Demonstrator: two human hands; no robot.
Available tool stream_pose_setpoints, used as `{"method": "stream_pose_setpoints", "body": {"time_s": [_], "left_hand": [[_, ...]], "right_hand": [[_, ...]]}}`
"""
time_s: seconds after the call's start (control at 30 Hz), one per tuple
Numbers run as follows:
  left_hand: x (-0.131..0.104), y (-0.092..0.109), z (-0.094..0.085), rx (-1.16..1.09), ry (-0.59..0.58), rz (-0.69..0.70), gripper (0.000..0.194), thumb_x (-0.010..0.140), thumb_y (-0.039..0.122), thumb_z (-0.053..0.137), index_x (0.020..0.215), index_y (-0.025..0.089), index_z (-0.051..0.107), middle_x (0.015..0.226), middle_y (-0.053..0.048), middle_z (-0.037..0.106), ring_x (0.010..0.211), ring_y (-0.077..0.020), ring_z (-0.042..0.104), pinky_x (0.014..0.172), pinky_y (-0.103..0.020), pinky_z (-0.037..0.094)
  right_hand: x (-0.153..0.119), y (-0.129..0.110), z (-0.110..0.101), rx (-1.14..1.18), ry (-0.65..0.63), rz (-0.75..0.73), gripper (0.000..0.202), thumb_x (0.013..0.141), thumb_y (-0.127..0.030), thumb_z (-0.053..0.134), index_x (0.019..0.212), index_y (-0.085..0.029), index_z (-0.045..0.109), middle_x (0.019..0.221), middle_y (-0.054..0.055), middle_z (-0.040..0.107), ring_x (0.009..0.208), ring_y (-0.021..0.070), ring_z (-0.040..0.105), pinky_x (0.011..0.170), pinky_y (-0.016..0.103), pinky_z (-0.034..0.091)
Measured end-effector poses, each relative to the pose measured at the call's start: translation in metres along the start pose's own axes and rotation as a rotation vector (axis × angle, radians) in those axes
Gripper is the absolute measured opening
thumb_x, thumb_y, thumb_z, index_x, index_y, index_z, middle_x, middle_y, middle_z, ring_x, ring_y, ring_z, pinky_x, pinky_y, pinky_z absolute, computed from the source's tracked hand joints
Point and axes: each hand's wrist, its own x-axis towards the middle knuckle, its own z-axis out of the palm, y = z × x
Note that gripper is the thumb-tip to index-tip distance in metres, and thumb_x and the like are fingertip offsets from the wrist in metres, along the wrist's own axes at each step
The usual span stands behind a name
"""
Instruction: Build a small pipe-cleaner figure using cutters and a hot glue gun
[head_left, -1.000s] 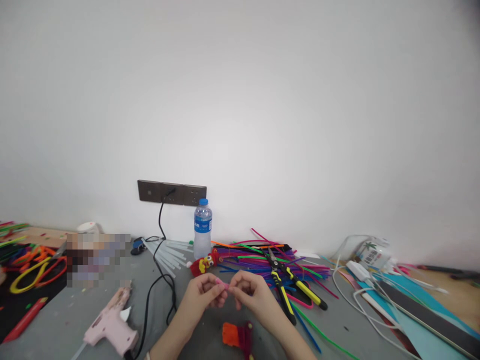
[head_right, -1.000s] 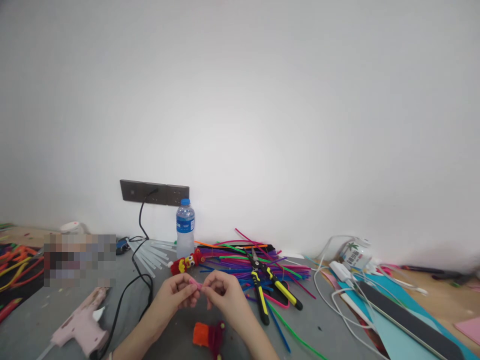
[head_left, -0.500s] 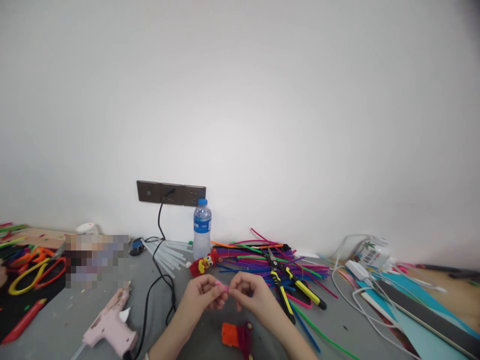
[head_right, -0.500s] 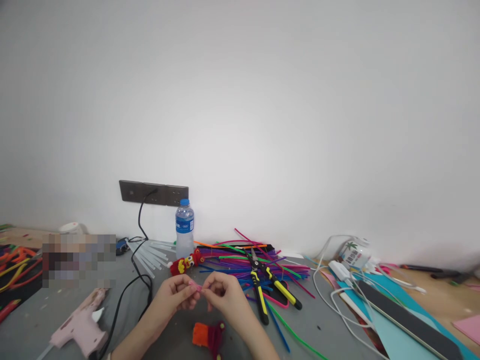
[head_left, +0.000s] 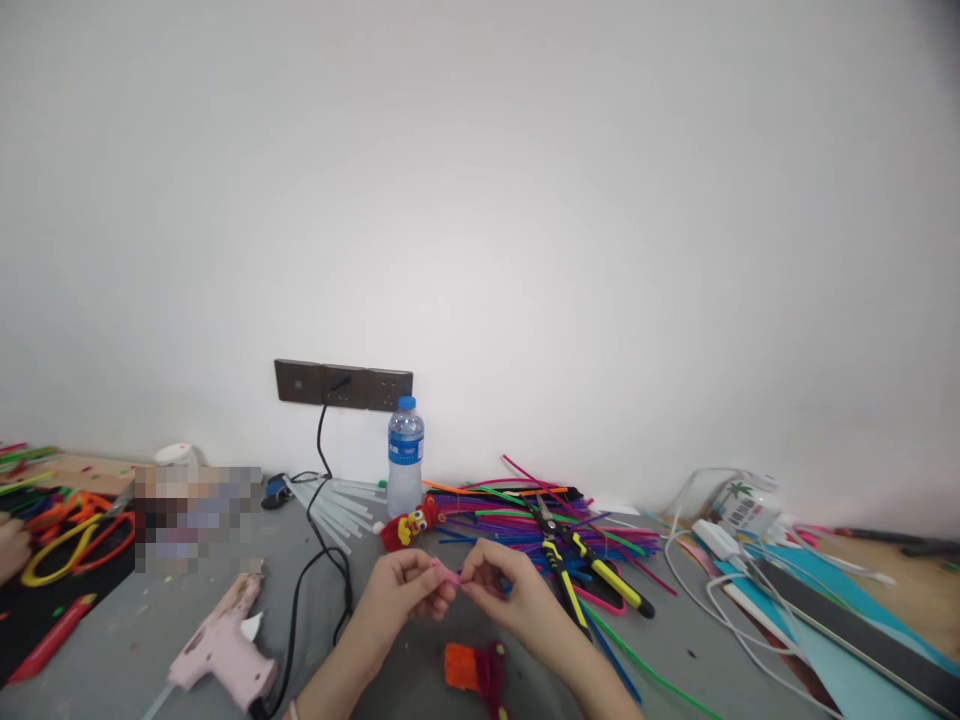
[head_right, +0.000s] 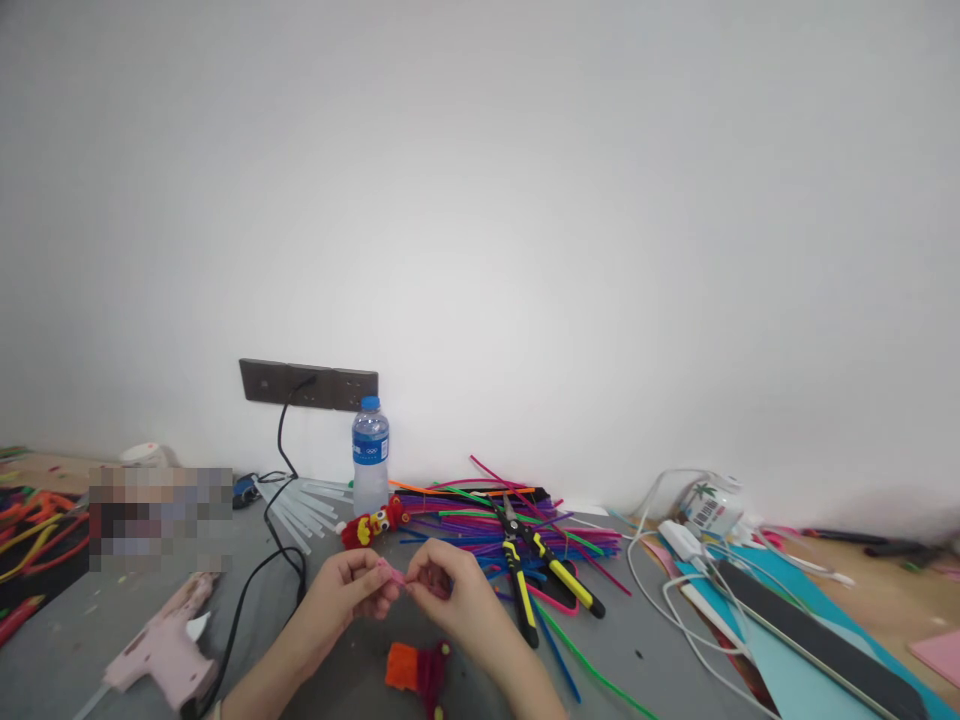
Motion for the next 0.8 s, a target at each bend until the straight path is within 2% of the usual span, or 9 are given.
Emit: {"method": "stream_pose_setpoints", "body": {"time_s": [0.43, 0.8], "left_hand": [[-0.0013, -0.0001, -0.0038, 0.043, -0.065, 0.011, 0.042, 0.055, 0.048, 0.087, 0.067, 0.012, 0.069, 0.064, -0.008, 0.077, 0.052, -0.0135, 0.067, 0.048, -0.019, 0.046], [-0.0047, 0.0002, 0.0005, 0.035, -0.046, 0.047, 0.042, 0.059, 0.050, 0.084, 0.066, 0.013, 0.066, 0.063, -0.007, 0.075, 0.052, -0.0135, 0.065, 0.051, -0.021, 0.046]], "right_hand": [[-0.0004, 0.0009, -0.0013, -0.009, -0.004, 0.004, 0.006, 0.077, -0.012, 0.060, 0.075, -0.017, 0.061, 0.064, -0.004, 0.051, 0.059, 0.0113, 0.046, 0.054, 0.021, 0.034], [-0.0007, -0.0008, -0.0020, -0.014, -0.018, -0.014, 0.006, 0.076, -0.013, 0.060, 0.075, -0.018, 0.062, 0.065, -0.003, 0.051, 0.059, 0.0116, 0.046, 0.054, 0.022, 0.034]]}}
